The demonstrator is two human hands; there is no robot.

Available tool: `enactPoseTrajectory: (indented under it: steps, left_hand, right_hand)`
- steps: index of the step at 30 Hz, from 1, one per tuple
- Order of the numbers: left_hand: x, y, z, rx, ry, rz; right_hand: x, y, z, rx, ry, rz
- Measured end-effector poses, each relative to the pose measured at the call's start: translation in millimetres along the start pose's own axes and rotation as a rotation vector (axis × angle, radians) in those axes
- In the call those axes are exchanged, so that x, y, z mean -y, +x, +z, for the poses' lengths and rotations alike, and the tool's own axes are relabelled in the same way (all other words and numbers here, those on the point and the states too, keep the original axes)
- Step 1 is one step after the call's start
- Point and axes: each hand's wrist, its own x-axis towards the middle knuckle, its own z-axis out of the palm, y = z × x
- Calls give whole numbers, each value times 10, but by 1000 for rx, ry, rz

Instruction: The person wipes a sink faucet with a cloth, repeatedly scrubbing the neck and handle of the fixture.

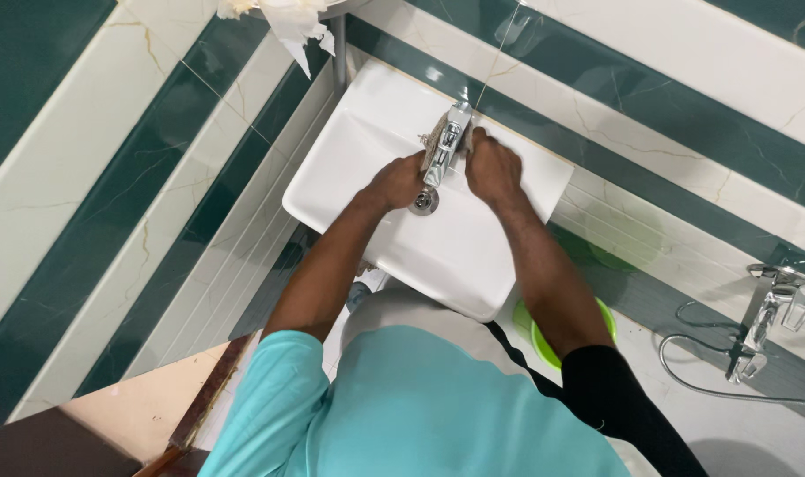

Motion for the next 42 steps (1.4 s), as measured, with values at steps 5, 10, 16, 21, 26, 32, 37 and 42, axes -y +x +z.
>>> enactPoseTrajectory:
  steps: [5,10,16,21,26,32,37,42]
  left_hand:
    - [-27,-317,116,50,-294,-71]
    - [60,-257,179,-28,-129,-24]
    - [55,126,81,-125,70,23]
    - [-77,263,-333,-93,242,111]
    - [-129,319,-620,-55,470,57]
    - [-124,507,-621,-108,-456,85]
    - [9,450,-359,11,-630,99]
    - [156,214,-297,21,-769,315]
  right_hand:
    - [-195,395,-71,-47,-34,-237]
    - [-129,304,-58,0,-33,-228]
    - [139,-200,-84,59,-2,38]
    - [182,-420,-202,160,84,60]
    - [-71,-503,-298,168,189,-68]
    - [-26,-187,-488,86,381,51]
    - [53,63,-352,22,238,-268]
    - [-65,146,-58,-123,298,-330]
